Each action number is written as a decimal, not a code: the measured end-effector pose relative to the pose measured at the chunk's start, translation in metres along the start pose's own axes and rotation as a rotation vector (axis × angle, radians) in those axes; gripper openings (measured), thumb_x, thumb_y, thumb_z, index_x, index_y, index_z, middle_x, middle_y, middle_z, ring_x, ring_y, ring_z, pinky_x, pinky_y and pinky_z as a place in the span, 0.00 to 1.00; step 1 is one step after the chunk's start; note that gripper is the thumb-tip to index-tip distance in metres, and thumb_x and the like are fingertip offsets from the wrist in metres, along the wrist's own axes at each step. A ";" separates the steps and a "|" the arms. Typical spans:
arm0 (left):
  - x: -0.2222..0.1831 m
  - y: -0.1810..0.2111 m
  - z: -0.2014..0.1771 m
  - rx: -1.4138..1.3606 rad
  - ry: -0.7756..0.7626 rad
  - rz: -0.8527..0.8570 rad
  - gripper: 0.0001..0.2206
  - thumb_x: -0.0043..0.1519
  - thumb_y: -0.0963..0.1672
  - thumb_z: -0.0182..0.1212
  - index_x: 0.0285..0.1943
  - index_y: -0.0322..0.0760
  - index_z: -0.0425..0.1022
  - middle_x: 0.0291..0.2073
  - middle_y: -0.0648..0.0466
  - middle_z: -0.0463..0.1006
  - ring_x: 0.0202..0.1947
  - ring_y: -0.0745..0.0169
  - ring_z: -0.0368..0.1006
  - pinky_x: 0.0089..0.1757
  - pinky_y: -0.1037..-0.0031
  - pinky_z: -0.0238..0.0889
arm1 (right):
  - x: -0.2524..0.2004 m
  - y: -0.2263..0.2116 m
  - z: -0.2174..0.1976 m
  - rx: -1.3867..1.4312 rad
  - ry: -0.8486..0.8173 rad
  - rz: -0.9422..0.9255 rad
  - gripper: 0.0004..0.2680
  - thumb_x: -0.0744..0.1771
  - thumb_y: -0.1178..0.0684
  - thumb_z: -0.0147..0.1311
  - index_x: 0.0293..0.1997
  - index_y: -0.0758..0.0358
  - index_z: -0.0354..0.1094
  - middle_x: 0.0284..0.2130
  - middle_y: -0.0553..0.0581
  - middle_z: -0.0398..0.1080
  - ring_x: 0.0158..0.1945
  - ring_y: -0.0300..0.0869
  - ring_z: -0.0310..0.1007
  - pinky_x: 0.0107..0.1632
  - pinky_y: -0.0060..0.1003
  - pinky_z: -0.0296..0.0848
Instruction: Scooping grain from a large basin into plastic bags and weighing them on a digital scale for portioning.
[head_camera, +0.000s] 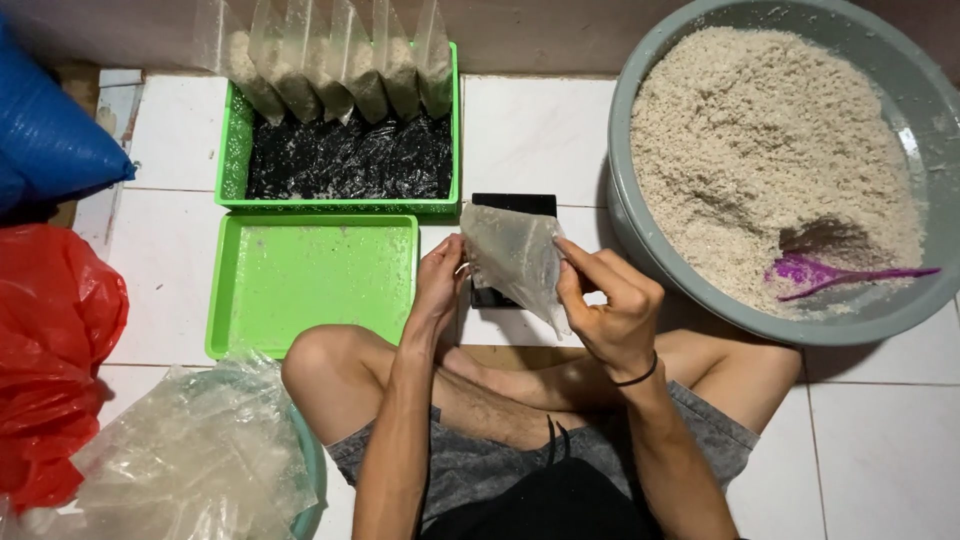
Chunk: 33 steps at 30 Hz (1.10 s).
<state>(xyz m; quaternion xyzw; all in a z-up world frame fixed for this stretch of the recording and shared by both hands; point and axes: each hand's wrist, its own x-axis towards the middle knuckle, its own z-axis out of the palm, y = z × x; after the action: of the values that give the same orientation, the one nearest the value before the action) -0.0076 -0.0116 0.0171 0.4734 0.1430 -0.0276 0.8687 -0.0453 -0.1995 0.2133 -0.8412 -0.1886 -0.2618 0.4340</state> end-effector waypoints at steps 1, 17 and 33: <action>0.002 -0.002 0.000 -0.001 0.000 0.002 0.14 0.67 0.51 0.53 0.47 0.40 0.77 0.33 0.60 0.78 0.36 0.73 0.75 0.42 0.80 0.70 | 0.001 -0.002 0.000 0.000 0.000 -0.002 0.07 0.64 0.65 0.56 0.42 0.66 0.78 0.18 0.55 0.71 0.20 0.41 0.72 0.26 0.31 0.72; 0.019 -0.015 -0.017 0.259 -0.121 0.172 0.14 0.69 0.48 0.52 0.32 0.37 0.69 0.18 0.55 0.69 0.20 0.73 0.62 0.26 0.82 0.61 | 0.007 -0.013 -0.005 -0.016 0.004 -0.003 0.07 0.62 0.68 0.57 0.38 0.65 0.79 0.18 0.55 0.71 0.19 0.41 0.72 0.26 0.31 0.71; 0.007 -0.003 -0.006 0.218 -0.174 -0.003 0.11 0.65 0.46 0.61 0.48 0.33 0.76 0.33 0.49 0.78 0.34 0.63 0.74 0.41 0.69 0.73 | 0.009 -0.014 -0.001 -0.076 0.082 -0.059 0.07 0.63 0.68 0.56 0.40 0.67 0.78 0.18 0.57 0.70 0.20 0.43 0.71 0.27 0.33 0.71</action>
<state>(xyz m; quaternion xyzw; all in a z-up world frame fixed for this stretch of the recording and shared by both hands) -0.0029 -0.0076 0.0091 0.5605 0.0640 -0.0855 0.8213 -0.0460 -0.1912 0.2283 -0.8395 -0.1854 -0.3159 0.4013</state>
